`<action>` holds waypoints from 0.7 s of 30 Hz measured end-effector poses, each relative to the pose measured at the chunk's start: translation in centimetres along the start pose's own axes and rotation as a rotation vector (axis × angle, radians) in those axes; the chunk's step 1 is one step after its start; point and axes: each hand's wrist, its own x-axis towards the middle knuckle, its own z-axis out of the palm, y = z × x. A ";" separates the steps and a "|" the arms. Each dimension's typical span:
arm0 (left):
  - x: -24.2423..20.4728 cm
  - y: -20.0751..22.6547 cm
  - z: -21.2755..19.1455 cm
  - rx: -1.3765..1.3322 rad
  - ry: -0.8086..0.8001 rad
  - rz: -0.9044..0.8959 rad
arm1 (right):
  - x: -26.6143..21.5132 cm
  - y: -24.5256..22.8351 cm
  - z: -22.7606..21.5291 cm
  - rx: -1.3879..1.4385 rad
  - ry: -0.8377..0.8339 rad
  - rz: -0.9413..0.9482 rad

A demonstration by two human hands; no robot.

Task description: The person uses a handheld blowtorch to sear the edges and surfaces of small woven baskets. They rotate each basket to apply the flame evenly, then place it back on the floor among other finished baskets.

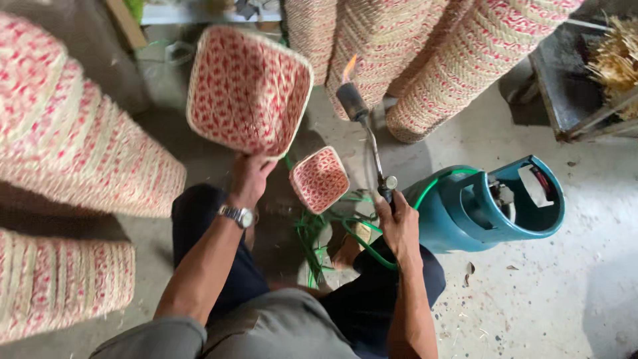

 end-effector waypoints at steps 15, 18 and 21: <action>-3.7 5.2 0.6 -0.037 0.055 0.337 | -8.1 -3.5 2.2 -0.137 -0.255 -0.028; -4.2 5.7 0.3 0.001 0.093 0.272 | -8.0 -4.1 1.8 -0.073 -0.184 -0.145; -4.5 5.9 -0.1 -0.002 0.063 0.317 | -7.7 -4.5 1.7 -0.060 -0.150 -0.201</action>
